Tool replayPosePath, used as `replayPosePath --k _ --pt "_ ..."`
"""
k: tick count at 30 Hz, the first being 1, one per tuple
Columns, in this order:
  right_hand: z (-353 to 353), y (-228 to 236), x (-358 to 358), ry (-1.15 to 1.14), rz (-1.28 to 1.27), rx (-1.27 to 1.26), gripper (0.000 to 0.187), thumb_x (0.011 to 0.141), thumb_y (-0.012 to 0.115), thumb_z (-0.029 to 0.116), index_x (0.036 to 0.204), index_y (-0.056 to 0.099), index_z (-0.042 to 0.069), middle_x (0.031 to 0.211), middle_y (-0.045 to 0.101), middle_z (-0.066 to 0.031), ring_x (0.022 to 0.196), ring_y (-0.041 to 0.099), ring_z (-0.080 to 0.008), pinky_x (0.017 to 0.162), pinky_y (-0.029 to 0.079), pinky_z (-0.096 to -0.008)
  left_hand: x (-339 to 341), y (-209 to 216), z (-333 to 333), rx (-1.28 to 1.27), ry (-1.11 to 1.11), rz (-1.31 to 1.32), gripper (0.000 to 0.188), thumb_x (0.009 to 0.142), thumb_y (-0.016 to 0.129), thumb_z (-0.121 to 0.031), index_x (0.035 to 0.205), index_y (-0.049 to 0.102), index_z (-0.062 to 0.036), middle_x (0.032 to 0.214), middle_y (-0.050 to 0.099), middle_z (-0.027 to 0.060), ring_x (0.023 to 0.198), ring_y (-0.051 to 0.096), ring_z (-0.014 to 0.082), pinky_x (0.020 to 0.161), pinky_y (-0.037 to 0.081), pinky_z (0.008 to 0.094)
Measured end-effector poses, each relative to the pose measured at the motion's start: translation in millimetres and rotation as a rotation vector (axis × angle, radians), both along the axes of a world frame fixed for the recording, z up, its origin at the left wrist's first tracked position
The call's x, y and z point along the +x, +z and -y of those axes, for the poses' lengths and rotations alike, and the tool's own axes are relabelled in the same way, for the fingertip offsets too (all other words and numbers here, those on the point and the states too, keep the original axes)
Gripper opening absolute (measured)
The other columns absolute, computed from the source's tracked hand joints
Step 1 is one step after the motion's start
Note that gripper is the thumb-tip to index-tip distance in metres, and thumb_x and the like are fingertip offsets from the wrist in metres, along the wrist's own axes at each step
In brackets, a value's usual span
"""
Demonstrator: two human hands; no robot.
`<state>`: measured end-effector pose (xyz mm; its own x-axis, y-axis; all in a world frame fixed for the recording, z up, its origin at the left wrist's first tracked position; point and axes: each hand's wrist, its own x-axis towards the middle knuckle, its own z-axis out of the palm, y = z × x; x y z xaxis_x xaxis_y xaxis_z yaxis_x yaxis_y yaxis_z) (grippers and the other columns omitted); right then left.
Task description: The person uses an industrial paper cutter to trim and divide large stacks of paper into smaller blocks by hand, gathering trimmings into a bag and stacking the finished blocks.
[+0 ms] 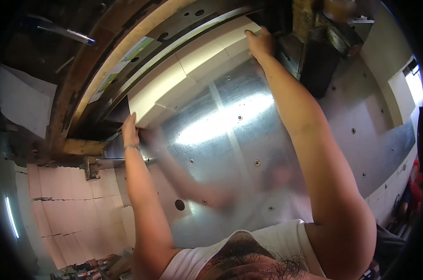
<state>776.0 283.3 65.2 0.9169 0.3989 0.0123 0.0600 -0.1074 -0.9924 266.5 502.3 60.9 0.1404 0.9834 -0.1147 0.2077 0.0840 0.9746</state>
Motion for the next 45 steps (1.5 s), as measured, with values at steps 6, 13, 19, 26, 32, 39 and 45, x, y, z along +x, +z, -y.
replayPosePath --k 6,13,19,26,32,39,45 --pt "-3.7 -31.7 40.2 -0.067 0.321 -0.073 0.054 0.086 0.078 0.039 0.123 0.070 0.000 0.105 0.077 -0.0228 0.090 0.077 -0.0372 0.084 0.061 -0.0431 -24.5 7.7 183.6 0.040 0.110 -0.108 0.037 0.100 0.071 -0.020 0.127 0.065 0.0048 0.113 0.070 0.0064 0.097 0.064 0.0135 0.079 0.052 0.0306" --pt "18.7 -27.7 -10.5 0.219 0.428 -0.143 0.054 0.083 0.076 0.048 0.112 0.074 0.002 0.111 0.075 -0.0239 0.106 0.071 -0.0410 0.093 0.056 -0.0475 -80.2 13.0 355.0 0.034 0.187 -0.008 0.037 0.104 0.066 -0.024 0.127 0.062 0.0050 0.115 0.069 0.0114 0.103 0.068 0.0212 0.088 0.056 0.0357" --pt "142.2 -5.0 -67.1 0.348 0.472 -0.308 0.051 0.088 0.071 0.050 0.109 0.074 0.003 0.111 0.075 -0.0222 0.104 0.071 -0.0420 0.090 0.056 -0.0501 -134.4 18.4 326.8 -0.033 0.238 -0.189 0.041 0.098 0.061 -0.024 0.125 0.062 0.0072 0.117 0.067 0.0168 0.104 0.068 0.0278 0.085 0.057 0.0411" --pt "319.5 14.8 -130.7 0.429 0.378 -0.332 0.050 0.091 0.069 0.049 0.112 0.074 0.003 0.107 0.075 -0.0219 0.098 0.072 -0.0400 0.087 0.056 -0.0496 -184.2 4.8 254.9 -0.127 0.264 -0.214 0.043 0.088 0.061 -0.026 0.120 0.062 0.0034 0.119 0.065 0.0167 0.109 0.064 0.0329 0.085 0.053 0.0488" --pt "435.1 1.8 -145.6 0.439 0.141 -0.179 0.048 0.090 0.073 0.043 0.115 0.074 0.001 0.103 0.076 -0.0207 0.094 0.074 -0.0355 0.085 0.057 -0.0416 -200.0 3.7 255.8 -0.127 0.082 -0.145 0.036 0.087 0.061 -0.021 0.117 0.063 -0.0012 0.119 0.066 0.0122 0.109 0.065 0.0273 0.087 0.054 0.0453" --pt "538.1 21.5 -171.9 0.276 0.026 -0.188 0.043 0.087 0.079 0.023 0.125 0.073 0.002 0.100 0.076 -0.0159 0.090 0.075 -0.0276 0.085 0.057 -0.0386 -115.5 23.4 307.3 -0.113 -0.081 -0.131 0.043 0.091 0.058 -0.014 0.132 0.063 -0.0007 0.125 0.067 0.0108 0.114 0.064 0.0234 0.098 0.050 0.0369" --pt "584.6 7.5 -174.3 0.227 -0.096 -0.100 0.047 0.086 0.082 0.024 0.128 0.073 0.003 0.100 0.073 -0.0088 0.064 0.054 -0.0084 0.063 0.049 -0.0271 -59.1 27.2 297.6 -0.108 -0.221 -0.118 0.048 0.095 0.059 -0.017 0.140 0.059 0.0013 0.132 0.066 0.0112 0.123 0.061 0.0243 0.104 0.047 0.0384"
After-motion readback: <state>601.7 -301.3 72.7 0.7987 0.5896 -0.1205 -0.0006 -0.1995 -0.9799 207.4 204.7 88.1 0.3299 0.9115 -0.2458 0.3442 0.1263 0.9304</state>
